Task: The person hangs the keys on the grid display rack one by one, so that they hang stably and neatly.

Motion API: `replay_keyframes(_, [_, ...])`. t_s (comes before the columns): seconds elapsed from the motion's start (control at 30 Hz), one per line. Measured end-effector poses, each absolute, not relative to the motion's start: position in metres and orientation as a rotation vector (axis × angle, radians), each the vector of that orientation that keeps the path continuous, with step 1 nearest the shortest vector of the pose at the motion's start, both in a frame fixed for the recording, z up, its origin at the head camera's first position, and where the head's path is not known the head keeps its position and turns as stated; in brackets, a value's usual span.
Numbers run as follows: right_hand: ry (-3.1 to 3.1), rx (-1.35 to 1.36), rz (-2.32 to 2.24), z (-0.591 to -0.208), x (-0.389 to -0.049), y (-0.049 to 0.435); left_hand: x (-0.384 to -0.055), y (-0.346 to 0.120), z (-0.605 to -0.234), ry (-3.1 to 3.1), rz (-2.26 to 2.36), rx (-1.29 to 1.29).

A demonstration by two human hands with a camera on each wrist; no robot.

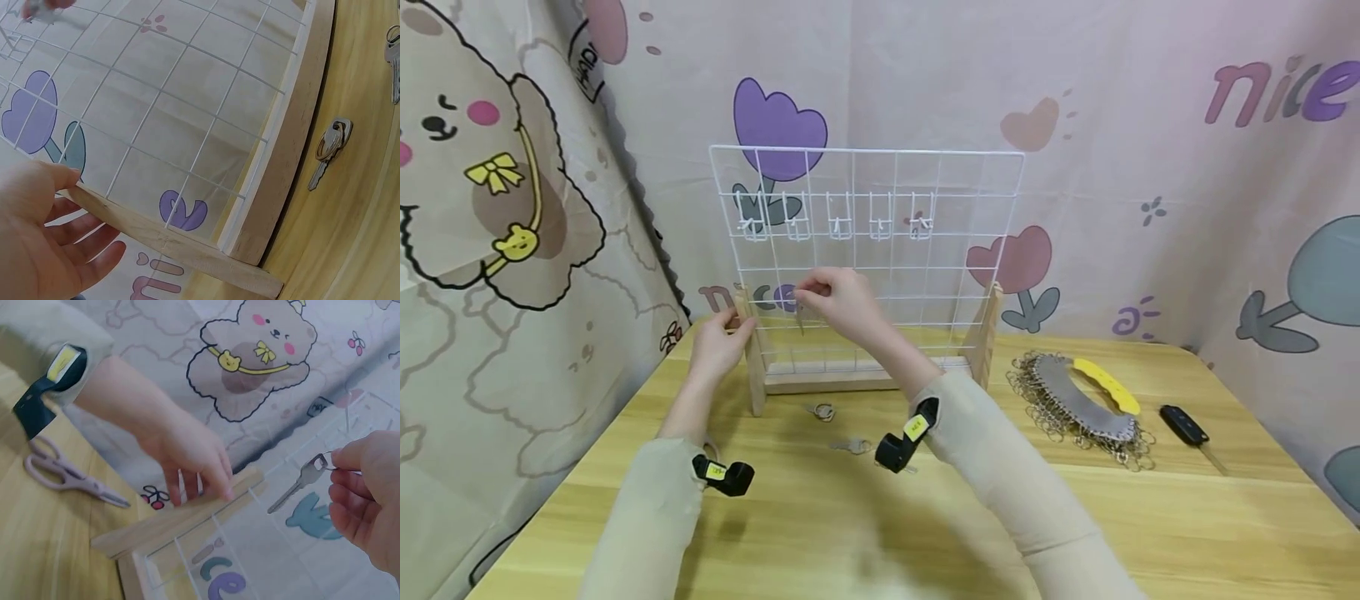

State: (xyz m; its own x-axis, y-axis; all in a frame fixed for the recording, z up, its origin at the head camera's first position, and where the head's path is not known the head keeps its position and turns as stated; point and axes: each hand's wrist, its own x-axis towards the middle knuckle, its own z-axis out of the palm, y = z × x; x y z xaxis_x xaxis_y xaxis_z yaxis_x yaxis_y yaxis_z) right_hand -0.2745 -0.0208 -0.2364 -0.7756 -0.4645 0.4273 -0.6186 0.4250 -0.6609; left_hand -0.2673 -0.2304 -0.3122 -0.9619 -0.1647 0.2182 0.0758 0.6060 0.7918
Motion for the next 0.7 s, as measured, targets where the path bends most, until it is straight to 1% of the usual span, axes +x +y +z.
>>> replay_keyframes(0.27, [-2.401, 0.895, 1.343, -0.219, -0.273, -0.048, -0.267, -0.232, -0.314, -2.572, -1.264, 0.065])
replay_keyframes(0.43, [-2.303, 0.916, 1.420, -0.213, -0.269, -0.066, -0.265, -0.235, -0.315, -2.569, -1.243, 0.069])
replay_keyframes(0.7, [-2.186, 0.887, 1.614, -0.204, -0.268, -0.080, -0.265, -0.231, -0.314, -2.589, -1.229, 0.052])
